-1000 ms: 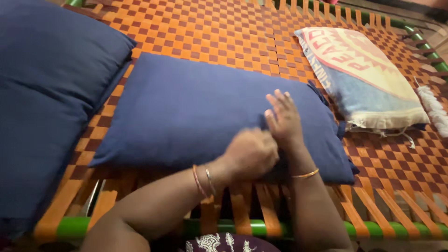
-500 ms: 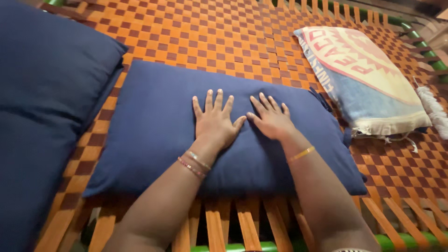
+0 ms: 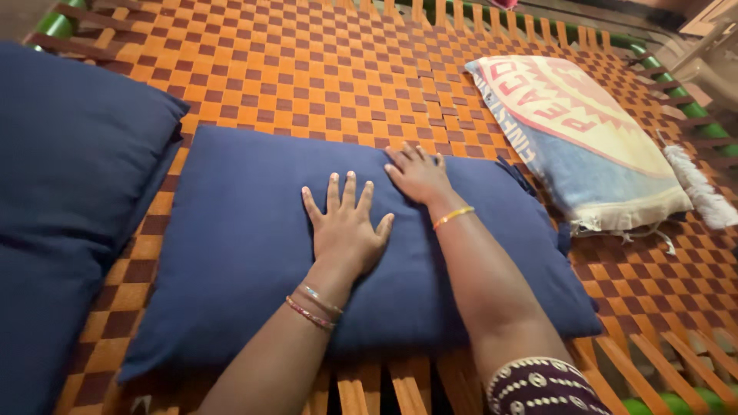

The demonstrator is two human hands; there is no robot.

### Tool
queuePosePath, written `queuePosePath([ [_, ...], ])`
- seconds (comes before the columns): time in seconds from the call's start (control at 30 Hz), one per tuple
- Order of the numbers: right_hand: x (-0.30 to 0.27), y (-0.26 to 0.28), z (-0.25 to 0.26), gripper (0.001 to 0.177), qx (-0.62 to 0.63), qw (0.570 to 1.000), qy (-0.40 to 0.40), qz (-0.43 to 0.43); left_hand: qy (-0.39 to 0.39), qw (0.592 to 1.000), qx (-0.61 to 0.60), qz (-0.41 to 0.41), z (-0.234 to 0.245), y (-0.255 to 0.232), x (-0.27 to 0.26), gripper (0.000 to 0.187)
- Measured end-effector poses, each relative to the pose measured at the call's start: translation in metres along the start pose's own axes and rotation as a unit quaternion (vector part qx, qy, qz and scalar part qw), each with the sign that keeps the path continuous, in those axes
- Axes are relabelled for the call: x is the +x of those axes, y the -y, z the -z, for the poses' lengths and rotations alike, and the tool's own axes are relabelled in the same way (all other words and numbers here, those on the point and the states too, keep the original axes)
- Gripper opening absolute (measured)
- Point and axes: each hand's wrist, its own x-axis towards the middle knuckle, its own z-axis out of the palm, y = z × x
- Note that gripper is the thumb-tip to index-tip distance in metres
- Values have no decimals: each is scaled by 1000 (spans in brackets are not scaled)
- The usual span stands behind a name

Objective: The person repeatedly adjusts and smooths a blue pillow on a woven cot, pressing and patting its surface and edges. The person also repositions the pillow and handles a second pillow nearby.

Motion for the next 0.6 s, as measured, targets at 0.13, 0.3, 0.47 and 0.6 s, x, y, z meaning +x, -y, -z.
queuePosePath([
  [0.13, -52, 8, -6, 59, 10, 995, -55, 84, -28, 999, -24, -2, -7, 1, 0, 68],
  [0.3, -138, 33, -5, 65, -1, 982, -105, 159, -72, 996, -42, -8, -14, 6, -2, 68],
  [0.47, -190, 50, -9, 68, -26, 973, -116, 200, -94, 994, -57, 4, -17, 7, -9, 73],
  [0.6, -150, 44, -6, 64, 28, 979, -75, 187, -81, 995, -53, 15, -17, 7, -11, 77],
])
